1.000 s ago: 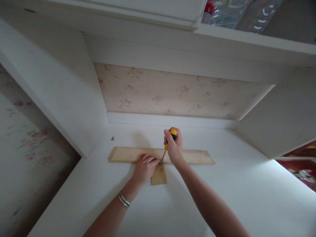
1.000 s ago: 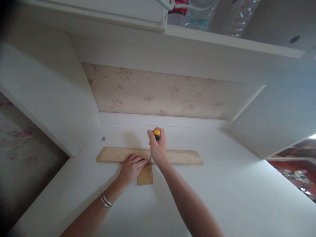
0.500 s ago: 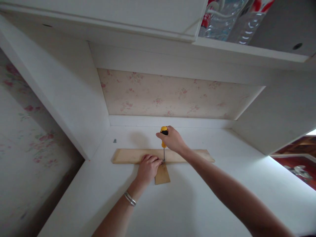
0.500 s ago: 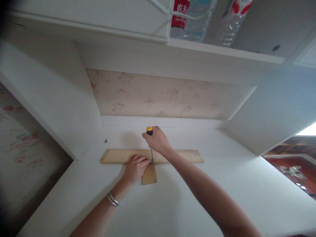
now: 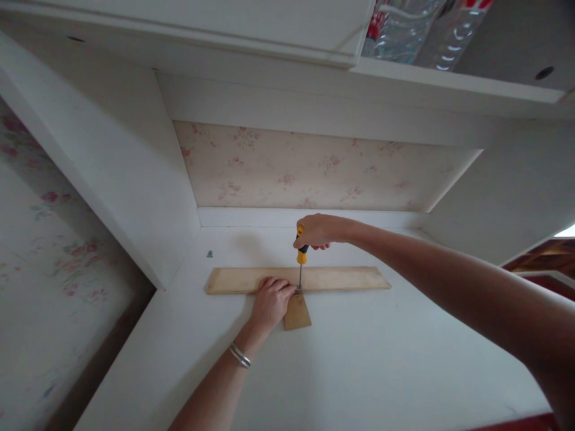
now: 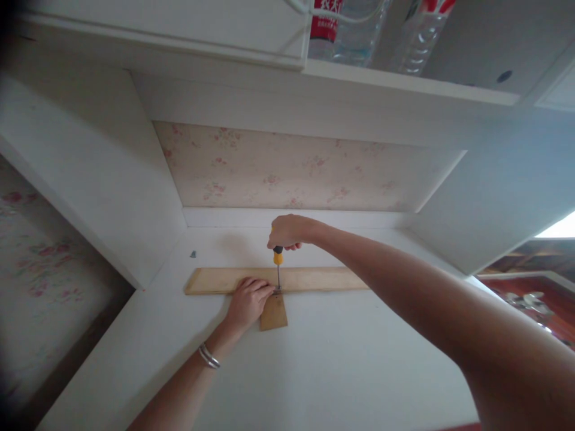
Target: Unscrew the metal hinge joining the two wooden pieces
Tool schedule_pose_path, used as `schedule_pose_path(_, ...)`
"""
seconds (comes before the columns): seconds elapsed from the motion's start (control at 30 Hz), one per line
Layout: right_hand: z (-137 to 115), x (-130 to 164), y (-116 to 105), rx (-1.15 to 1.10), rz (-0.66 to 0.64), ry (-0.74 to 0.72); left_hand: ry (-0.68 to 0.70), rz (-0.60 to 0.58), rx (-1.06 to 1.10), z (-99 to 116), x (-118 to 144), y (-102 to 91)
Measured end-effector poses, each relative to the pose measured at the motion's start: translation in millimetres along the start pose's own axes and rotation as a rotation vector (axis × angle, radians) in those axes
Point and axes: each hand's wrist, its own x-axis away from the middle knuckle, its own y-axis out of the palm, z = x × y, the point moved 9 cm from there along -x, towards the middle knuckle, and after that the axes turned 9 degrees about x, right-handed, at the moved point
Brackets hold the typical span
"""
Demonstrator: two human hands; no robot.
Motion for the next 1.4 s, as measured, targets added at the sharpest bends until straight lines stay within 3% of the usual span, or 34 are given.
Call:
schedule_pose_path(0.17, -2, 2, 2, -0.042, -0.052, -0.004, -0.013, -0.017, -0.009, 1, -1, 0.2)
schedule_pose_path(0.4, -9, 11, -9, 0.059, 0.033, -0.14, -0.01, -0.023, -0.009, -1, 0, 3.1)
schedule_pose_path(0.5, -5, 7, -7, 0.19, 0.037, -0.051, -0.006, -0.012, -0.017, -1, 0, 2.7)
schedule_pose_path(0.6, 1, 3, -16, 0.299, 0.159, 0.07, -0.008, -0.005, -0.023, 0, -1, 2.3)
schedule_pose_path(0.67, -1, 2, -16, 0.311, 0.19, 0.025, -0.005, -0.003, -0.024, 0, -1, 2.2)
schedule_pose_path(0.77, -9, 4, -10, 0.241, 0.131, -0.162, 0.0, 0.005, -0.024, 0, -1, 1.8)
schedule_pose_path(0.83, -10, 7, -9, 0.166, 0.098, -0.208, 0.002, 0.003, -0.019, 0, 0, 2.0)
schedule_pose_path(0.93, -1, 6, -5, 0.122, 0.023, -0.113, -0.002, -0.004, -0.011, -1, -1, 2.2)
schedule_pose_path(1.03, 2, 4, -6, 0.203, 0.028, -0.027, -0.009, -0.008, -0.013, -1, -1, 2.4)
schedule_pose_path(1.23, -8, 14, -6, 0.123, -0.003, -0.139, 0.001, 0.009, -0.013, -1, 0, 1.3)
schedule_pose_path(1.4, 0, 12, -6, 0.118, -0.009, -0.05, 0.006, -0.002, -0.014, 0, 0, 1.3)
